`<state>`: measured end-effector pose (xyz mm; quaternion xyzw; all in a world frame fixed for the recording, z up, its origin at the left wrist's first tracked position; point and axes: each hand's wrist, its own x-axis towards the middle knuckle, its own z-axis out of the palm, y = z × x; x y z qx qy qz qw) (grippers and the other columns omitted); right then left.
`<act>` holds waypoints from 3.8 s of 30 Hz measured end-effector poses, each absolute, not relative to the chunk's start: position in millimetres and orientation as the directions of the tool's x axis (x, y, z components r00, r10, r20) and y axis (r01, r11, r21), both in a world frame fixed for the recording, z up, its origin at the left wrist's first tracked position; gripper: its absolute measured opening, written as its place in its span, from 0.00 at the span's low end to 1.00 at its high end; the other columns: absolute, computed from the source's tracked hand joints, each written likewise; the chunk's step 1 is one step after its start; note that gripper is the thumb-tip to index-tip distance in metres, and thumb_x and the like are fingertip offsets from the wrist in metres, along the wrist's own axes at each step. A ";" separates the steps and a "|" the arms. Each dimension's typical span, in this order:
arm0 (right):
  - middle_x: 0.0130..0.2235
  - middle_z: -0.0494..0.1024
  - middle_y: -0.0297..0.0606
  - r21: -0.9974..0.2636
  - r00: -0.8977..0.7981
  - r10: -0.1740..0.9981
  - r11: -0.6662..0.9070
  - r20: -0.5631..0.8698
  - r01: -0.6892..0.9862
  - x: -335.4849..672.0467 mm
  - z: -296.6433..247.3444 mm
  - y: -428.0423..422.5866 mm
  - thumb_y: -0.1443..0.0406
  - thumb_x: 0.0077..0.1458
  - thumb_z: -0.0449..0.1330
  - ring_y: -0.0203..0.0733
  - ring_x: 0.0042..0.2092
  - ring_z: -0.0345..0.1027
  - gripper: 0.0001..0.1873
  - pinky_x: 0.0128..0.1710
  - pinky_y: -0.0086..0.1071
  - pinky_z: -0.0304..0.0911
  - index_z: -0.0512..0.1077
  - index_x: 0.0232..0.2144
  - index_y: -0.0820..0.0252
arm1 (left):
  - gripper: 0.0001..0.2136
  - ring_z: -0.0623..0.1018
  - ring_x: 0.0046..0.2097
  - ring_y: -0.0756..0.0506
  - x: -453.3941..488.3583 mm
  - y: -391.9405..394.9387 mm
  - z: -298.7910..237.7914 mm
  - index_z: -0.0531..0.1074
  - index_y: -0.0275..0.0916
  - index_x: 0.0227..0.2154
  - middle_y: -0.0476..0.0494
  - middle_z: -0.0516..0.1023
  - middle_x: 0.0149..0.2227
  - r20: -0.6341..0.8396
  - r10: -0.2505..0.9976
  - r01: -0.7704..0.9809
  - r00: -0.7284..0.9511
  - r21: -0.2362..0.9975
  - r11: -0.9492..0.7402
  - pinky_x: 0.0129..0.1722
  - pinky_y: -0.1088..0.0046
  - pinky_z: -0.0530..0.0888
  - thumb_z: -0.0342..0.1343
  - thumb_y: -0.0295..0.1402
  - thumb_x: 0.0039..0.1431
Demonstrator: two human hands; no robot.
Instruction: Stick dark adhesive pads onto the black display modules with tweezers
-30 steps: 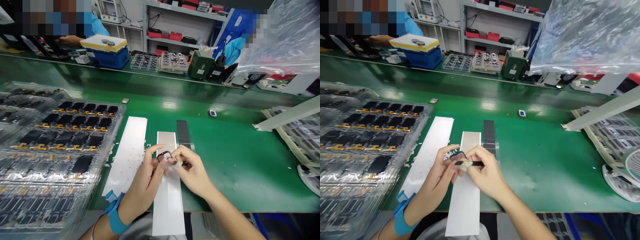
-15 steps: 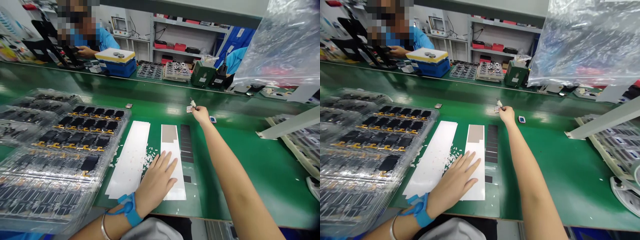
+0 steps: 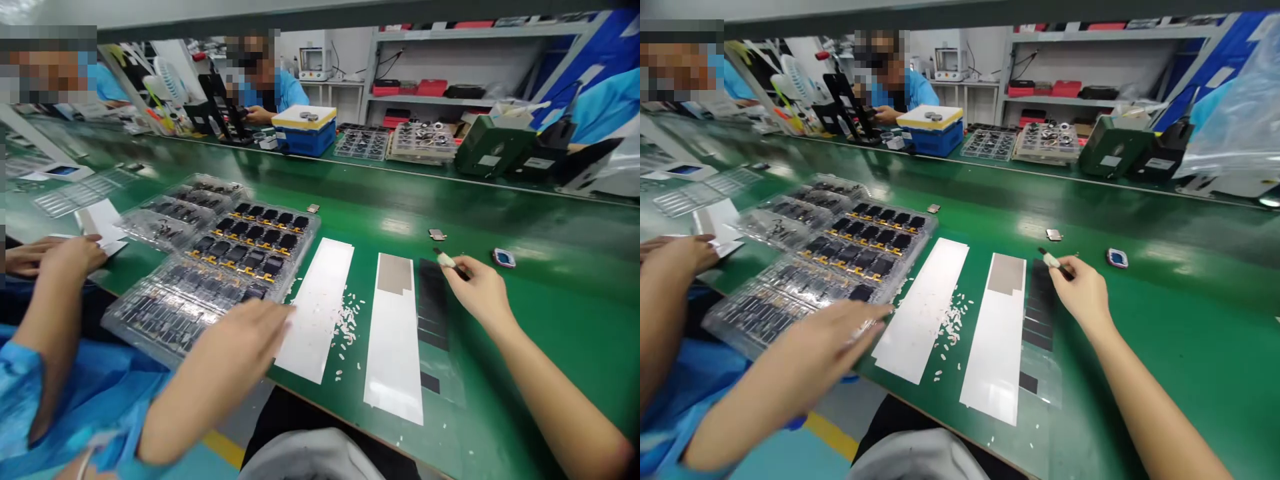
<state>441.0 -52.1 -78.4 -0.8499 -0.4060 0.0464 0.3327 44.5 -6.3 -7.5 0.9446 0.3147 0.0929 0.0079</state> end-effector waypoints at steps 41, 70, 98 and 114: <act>0.19 0.54 0.20 -0.942 0.263 0.945 0.104 0.193 0.319 348.4 -73.3 -135.1 0.67 0.56 0.61 0.27 0.19 0.42 0.06 0.20 0.26 0.43 0.67 0.36 0.55 | 0.08 0.80 0.36 0.49 182.8 -37.4 -50.6 0.59 0.44 0.48 0.47 0.72 0.44 -0.212 0.519 0.174 0.828 0.977 0.120 0.40 0.68 0.76 0.45 0.31 0.68; 0.35 0.72 0.36 -0.783 0.239 0.887 0.187 0.394 0.594 291.9 -49.2 -104.3 0.72 0.56 0.58 0.31 0.26 0.65 0.05 0.22 0.26 0.60 0.70 0.35 0.58 | 0.07 0.70 0.31 0.52 151.2 -4.0 -42.9 0.61 0.39 0.35 0.53 0.65 0.31 -0.226 0.408 0.152 0.885 0.967 0.206 0.30 0.76 0.68 0.47 0.36 0.68; 0.33 0.75 0.34 -0.802 0.377 0.832 0.127 0.406 0.583 301.2 -34.3 -99.5 0.70 0.59 0.57 0.32 0.25 0.64 0.09 0.22 0.28 0.56 0.77 0.34 0.54 | 0.08 0.62 0.20 0.55 138.9 -11.6 -45.1 0.64 0.40 0.29 0.58 0.63 0.19 -0.114 0.071 0.123 0.991 0.982 -0.146 0.21 0.80 0.60 0.51 0.19 0.54; 0.21 0.68 0.29 -0.985 0.230 0.958 -0.168 -0.173 -0.042 305.8 -67.0 -85.6 0.54 0.51 0.65 0.29 0.18 0.52 0.15 0.17 0.25 0.46 0.71 0.28 0.59 | 0.01 0.68 0.27 0.52 143.0 -7.0 -45.7 0.59 0.41 0.37 0.54 0.68 0.25 -0.162 0.397 0.090 0.904 0.977 0.193 0.27 0.76 0.63 0.44 0.30 0.66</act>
